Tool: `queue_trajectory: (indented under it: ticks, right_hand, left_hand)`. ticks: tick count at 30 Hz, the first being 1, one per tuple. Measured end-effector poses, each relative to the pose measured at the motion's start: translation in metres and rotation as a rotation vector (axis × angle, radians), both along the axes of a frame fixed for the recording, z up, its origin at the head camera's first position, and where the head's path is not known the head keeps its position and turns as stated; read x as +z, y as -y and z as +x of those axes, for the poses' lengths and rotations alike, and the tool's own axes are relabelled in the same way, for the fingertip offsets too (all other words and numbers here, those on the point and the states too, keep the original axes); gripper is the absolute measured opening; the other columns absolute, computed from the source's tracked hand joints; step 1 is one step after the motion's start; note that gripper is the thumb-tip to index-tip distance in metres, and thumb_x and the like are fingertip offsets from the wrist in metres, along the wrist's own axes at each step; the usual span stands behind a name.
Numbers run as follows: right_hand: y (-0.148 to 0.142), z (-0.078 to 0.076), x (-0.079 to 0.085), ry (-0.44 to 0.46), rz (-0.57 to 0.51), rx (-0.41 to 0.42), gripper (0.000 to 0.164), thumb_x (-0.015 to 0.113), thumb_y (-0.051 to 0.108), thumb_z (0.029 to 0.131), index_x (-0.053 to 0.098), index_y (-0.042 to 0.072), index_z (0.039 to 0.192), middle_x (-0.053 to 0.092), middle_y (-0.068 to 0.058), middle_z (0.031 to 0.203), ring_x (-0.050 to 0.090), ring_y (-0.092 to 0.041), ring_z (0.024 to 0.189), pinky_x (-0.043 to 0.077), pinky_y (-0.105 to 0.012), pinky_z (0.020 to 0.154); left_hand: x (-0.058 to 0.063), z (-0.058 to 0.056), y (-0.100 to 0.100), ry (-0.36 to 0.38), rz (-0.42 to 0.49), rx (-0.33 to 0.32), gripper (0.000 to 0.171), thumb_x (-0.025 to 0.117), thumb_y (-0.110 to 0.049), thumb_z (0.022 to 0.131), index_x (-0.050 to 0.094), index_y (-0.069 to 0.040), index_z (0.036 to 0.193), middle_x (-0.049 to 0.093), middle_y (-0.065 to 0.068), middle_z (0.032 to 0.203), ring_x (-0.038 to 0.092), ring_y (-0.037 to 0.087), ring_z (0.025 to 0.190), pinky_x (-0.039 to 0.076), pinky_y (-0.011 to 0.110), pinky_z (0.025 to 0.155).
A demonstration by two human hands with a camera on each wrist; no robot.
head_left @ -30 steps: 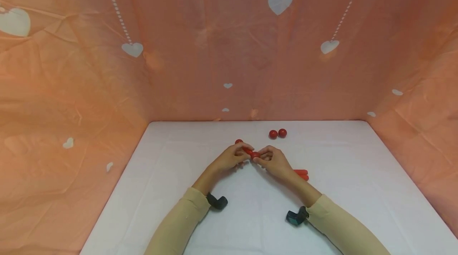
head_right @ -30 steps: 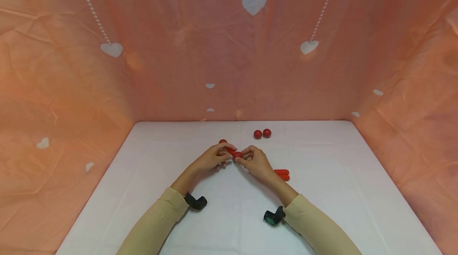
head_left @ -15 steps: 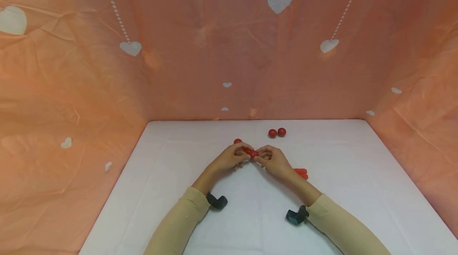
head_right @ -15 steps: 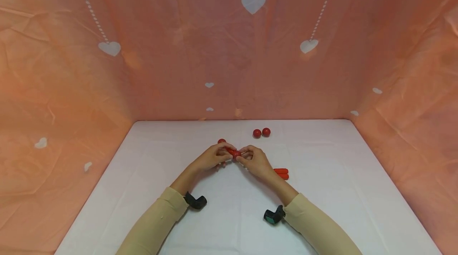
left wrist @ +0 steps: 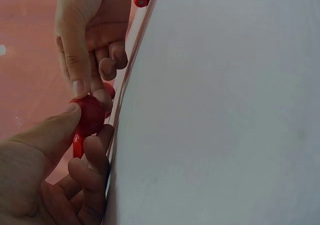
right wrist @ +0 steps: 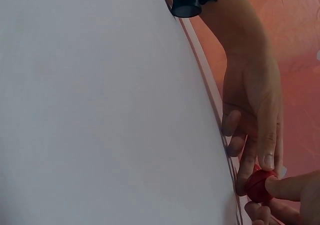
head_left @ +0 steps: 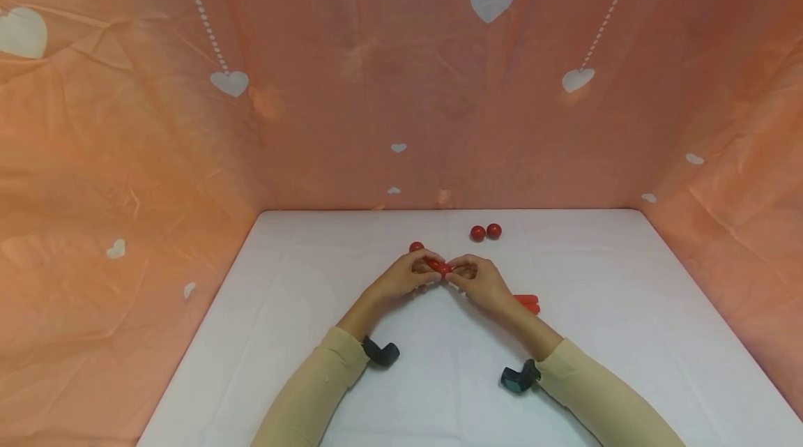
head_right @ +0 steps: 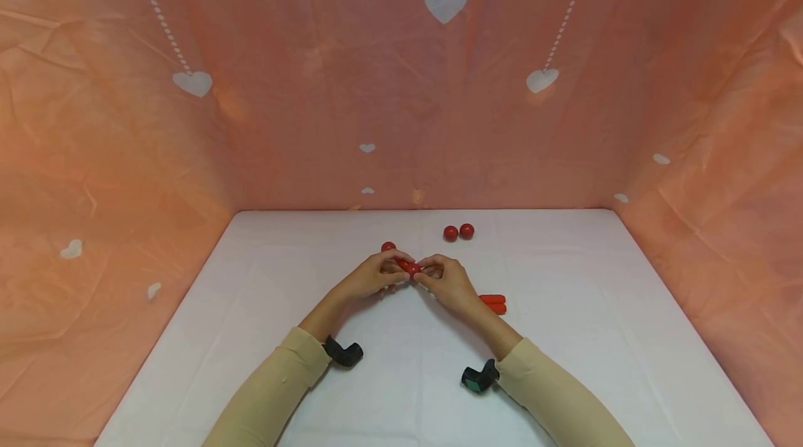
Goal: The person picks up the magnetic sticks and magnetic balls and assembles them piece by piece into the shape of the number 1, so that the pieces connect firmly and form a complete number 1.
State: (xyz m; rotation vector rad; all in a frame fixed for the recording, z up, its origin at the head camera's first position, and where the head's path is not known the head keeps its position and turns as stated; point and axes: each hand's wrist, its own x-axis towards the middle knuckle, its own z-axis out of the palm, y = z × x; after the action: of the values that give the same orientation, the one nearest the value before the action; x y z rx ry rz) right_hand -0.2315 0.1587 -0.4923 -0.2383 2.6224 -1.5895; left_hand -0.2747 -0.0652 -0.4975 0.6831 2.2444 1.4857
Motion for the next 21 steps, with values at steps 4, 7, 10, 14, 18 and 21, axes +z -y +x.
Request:
queue_trajectory:
  ticks: [4,7,10,14,18,21]
  right_hand:
    - [0.0006,0.0010,0.0001,0.006,-0.016,-0.010,0.024,0.079,0.012,0.099,0.074,0.002,0.121,0.076,-0.006,0.098,0.063,-0.018,0.074,0.052,-0.024,0.060]
    - [0.0006,0.0010,0.0000,-0.005,-0.023,-0.013,0.022,0.079,0.011,0.098,0.073,0.001,0.118,0.077,-0.007,0.097,0.064,-0.018,0.076,0.052,-0.024,0.061]
    - [-0.0001,0.0006,-0.0001,-0.015,-0.023,-0.010,0.020,0.079,0.010,0.098,0.073,0.001,0.115,0.076,-0.007,0.096,0.065,-0.018,0.077,0.053,-0.024,0.063]
    - [-0.0004,0.0002,0.0007,-0.015,-0.026,0.003,0.019,0.078,0.009,0.099,0.073,0.001,0.115,0.077,-0.007,0.098,0.065,-0.019,0.077,0.053,-0.024,0.063]
    - [-0.0018,0.0004,0.0022,-0.001,-0.019,0.015,0.019,0.077,0.010,0.100,0.074,0.002,0.117,0.078,-0.008,0.101,0.065,-0.019,0.077,0.054,-0.025,0.063]
    - [-0.0035,0.0007,0.0041,0.011,-0.003,0.023,0.021,0.075,0.012,0.101,0.074,0.004,0.120,0.077,-0.007,0.102,0.065,-0.019,0.077,0.054,-0.026,0.063]
  left_hand:
    - [0.0002,0.0000,-0.0003,0.004,0.004,0.002,0.032,0.072,-0.016,0.105,0.067,-0.012,0.136,0.072,0.006,0.095,0.058,0.014,0.068,0.046,0.024,0.058]
    - [0.0005,0.0003,-0.0005,0.007,0.008,0.008,0.032,0.073,-0.016,0.105,0.067,-0.011,0.136,0.073,0.007,0.099,0.059,0.014,0.069,0.047,0.025,0.060]
    - [-0.0005,-0.0002,-0.0013,0.000,0.002,0.013,0.032,0.073,-0.016,0.104,0.067,-0.012,0.136,0.073,0.008,0.101,0.059,0.015,0.070,0.047,0.026,0.062]
    - [-0.0009,-0.0006,-0.0011,-0.002,-0.012,0.013,0.034,0.073,-0.018,0.104,0.068,-0.013,0.138,0.072,0.006,0.096,0.058,0.014,0.070,0.047,0.025,0.061]
    - [0.0000,-0.0002,-0.0007,0.009,-0.019,0.011,0.035,0.073,-0.018,0.105,0.068,-0.014,0.139,0.070,0.005,0.092,0.058,0.014,0.069,0.049,0.026,0.061]
    - [0.0009,0.0004,-0.0005,0.023,-0.019,0.021,0.034,0.072,-0.018,0.105,0.068,-0.015,0.139,0.072,0.005,0.094,0.059,0.015,0.070,0.050,0.026,0.062]
